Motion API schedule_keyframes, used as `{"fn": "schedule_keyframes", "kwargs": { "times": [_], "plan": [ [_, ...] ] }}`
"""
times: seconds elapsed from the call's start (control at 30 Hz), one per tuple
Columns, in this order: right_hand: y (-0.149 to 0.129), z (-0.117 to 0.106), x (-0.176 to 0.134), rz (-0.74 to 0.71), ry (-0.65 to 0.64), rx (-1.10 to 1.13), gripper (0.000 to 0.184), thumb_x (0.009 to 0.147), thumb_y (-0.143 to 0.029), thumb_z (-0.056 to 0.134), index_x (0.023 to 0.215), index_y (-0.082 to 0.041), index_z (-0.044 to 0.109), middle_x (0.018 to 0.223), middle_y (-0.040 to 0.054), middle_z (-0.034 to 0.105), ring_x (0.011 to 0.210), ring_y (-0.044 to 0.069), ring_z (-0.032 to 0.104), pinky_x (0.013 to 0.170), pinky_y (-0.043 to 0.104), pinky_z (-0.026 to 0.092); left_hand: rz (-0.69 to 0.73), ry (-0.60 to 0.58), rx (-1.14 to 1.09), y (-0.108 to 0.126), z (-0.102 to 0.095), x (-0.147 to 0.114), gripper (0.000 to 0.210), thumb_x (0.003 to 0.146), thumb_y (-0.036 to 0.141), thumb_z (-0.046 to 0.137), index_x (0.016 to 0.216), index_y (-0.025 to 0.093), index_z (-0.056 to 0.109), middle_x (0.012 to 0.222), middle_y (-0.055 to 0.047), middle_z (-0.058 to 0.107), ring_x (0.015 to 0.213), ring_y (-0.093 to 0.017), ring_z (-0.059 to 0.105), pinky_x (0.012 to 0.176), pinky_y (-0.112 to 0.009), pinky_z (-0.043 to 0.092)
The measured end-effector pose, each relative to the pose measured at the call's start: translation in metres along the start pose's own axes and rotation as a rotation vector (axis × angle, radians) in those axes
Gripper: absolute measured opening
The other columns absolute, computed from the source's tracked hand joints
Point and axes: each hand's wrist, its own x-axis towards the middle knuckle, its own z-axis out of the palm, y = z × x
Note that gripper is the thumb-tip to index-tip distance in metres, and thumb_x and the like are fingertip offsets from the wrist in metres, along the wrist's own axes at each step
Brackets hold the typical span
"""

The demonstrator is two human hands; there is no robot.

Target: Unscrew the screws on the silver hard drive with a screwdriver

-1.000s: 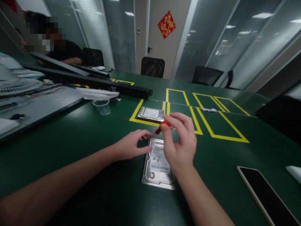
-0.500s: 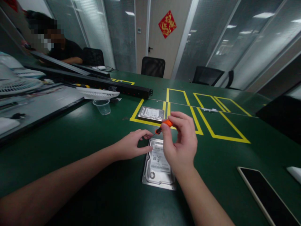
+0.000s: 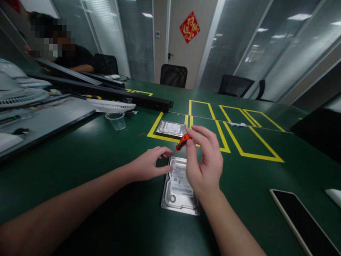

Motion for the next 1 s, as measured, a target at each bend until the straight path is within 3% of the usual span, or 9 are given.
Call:
{"fn": "schedule_keyframes", "kwargs": {
  "times": [0.27, 0.5, 0.7, 1.0],
  "plan": [
    [0.0032, 0.0011, -0.0014, 0.042, 0.013, -0.008, 0.023, 0.098, -0.016, 0.063, 0.119, -0.022, 0.071, 0.123, 0.0116, 0.068, 0.119, 0.029, 0.066, 0.098, 0.051, 0.057, 0.011, -0.006, -0.009, -0.0014, 0.0005, -0.0002, 0.044, 0.089, 0.040, 0.077, 0.125, 0.018, 0.065, 0.119, -0.011, 0.072, 0.112, -0.029, 0.067, 0.097, -0.046, 0.054],
    [0.0035, 0.0072, -0.0045, 0.116, 0.063, 0.188, 0.027, 0.092, -0.013, 0.072, 0.116, -0.023, 0.066, 0.127, 0.0099, 0.064, 0.113, 0.027, 0.072, 0.090, 0.047, 0.065, 0.004, -0.007, 0.000, -0.0008, 0.0003, -0.0005, 0.045, 0.089, 0.039, 0.077, 0.126, 0.017, 0.064, 0.119, -0.011, 0.072, 0.112, -0.030, 0.067, 0.098, -0.047, 0.054],
    [0.0092, 0.0018, -0.0035, 0.048, 0.052, -0.027, 0.024, 0.089, -0.020, 0.080, 0.111, -0.026, 0.076, 0.123, 0.0086, 0.067, 0.114, 0.029, 0.069, 0.087, 0.047, 0.065, 0.010, -0.008, 0.012, -0.0007, 0.0001, -0.0003, 0.045, 0.089, 0.039, 0.077, 0.126, 0.018, 0.065, 0.119, -0.012, 0.073, 0.112, -0.030, 0.067, 0.097, -0.046, 0.054],
    [-0.0007, -0.0005, -0.0005, 0.018, -0.008, -0.043, 0.034, 0.099, -0.016, 0.060, 0.128, -0.025, 0.075, 0.130, 0.0121, 0.068, 0.121, 0.027, 0.066, 0.096, 0.046, 0.060, 0.004, 0.004, 0.012, 0.0014, -0.0001, -0.0008, 0.045, 0.089, 0.039, 0.077, 0.126, 0.016, 0.065, 0.119, -0.012, 0.072, 0.112, -0.029, 0.068, 0.098, -0.046, 0.056]
  ]
}}
